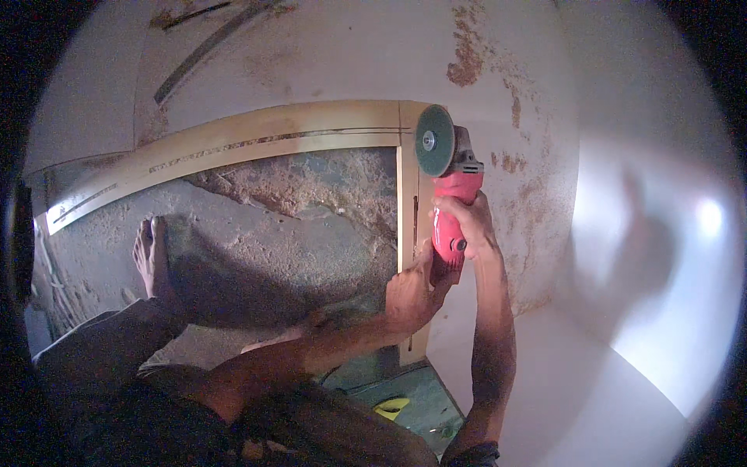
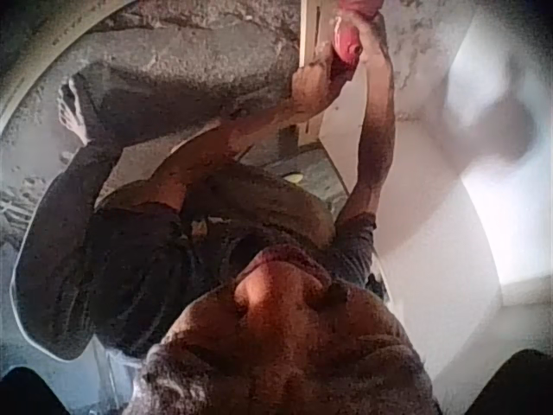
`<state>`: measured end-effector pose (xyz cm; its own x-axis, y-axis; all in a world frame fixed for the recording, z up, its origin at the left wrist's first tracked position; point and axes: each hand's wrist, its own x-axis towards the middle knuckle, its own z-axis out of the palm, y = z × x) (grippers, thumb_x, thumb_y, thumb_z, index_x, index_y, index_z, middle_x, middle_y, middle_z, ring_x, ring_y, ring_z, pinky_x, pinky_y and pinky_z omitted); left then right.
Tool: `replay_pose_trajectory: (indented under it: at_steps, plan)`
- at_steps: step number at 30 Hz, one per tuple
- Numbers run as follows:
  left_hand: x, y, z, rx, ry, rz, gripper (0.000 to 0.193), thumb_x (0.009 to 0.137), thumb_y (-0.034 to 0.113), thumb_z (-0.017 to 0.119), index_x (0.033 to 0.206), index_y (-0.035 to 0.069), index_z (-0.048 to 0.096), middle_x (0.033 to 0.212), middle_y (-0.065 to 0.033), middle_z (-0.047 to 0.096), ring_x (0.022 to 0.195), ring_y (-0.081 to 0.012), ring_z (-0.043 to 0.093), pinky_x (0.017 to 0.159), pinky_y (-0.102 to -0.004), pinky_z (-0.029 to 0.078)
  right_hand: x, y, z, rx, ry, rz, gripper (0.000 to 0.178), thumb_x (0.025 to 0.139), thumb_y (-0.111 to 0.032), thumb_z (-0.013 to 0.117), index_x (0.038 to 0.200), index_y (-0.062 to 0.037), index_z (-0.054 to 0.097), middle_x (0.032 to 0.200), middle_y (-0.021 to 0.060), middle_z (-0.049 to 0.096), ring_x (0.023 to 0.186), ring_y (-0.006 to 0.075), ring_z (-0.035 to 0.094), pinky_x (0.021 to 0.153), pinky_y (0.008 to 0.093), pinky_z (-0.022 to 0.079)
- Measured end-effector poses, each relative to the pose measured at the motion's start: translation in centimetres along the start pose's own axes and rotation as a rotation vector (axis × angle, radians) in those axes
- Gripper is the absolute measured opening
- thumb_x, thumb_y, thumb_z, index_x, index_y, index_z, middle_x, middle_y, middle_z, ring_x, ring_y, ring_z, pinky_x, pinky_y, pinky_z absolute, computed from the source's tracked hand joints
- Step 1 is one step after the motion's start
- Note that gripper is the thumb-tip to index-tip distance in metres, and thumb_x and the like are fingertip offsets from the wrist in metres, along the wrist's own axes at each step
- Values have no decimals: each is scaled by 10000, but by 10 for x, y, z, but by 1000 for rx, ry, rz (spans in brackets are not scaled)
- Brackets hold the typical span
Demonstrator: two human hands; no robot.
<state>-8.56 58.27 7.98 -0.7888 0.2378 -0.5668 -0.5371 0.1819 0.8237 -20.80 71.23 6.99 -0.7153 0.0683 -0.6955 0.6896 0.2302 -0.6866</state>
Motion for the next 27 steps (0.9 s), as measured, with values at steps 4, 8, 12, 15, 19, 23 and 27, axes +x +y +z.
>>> replay_pose_trajectory:
  at_steps: [4,8,12,15,19,23,27]
  plan:
    - [0,-4,3,-16,21,47,741,967,440,646,1446,-5,298,980,-278,703,833,-471,707,727,-558,564,-2,-2,2,21,21,-6,432,780,-238,841,1102,-59,617,901,67,684,760,199,716,663,369,590]
    - [1,-8,6,-4,42,66,808,965,454,647,1490,-21,257,988,-281,700,824,-466,708,727,-550,565,-1,-4,4,9,26,17,398,788,-229,833,1085,-61,628,874,63,688,736,189,708,648,356,584]
    - [1,-9,9,27,31,60,833,966,463,645,1505,-27,241,979,-278,702,832,-469,706,732,-555,562,3,-1,-2,20,-31,-10,360,792,-209,821,1066,-62,639,835,55,688,709,178,698,635,340,576]
    - [3,-12,11,40,99,100,835,964,466,646,1502,-24,238,945,-267,707,827,-471,705,729,-565,557,2,-5,2,10,-34,-15,352,793,-195,814,1070,-63,641,839,54,688,707,175,695,634,337,575]
    - [4,-7,9,24,9,36,843,967,477,635,1514,-12,219,913,-257,710,809,-471,704,727,-572,554,4,-1,-2,24,-8,-27,356,795,-190,807,1084,-62,642,865,52,686,717,173,694,636,340,574]
    - [5,-9,6,-12,22,50,793,969,481,628,1490,8,263,902,-255,711,807,-475,704,736,-576,552,3,-5,5,26,-3,-32,351,796,-189,804,1080,-61,640,879,48,680,727,174,695,638,345,575]
    - [3,8,-8,22,-70,-2,784,1002,413,588,1507,-87,259,1065,-330,684,845,-463,716,754,-547,569,4,-7,1,-5,-1,-26,345,794,-184,802,1072,-61,640,868,44,675,724,171,694,634,343,573]
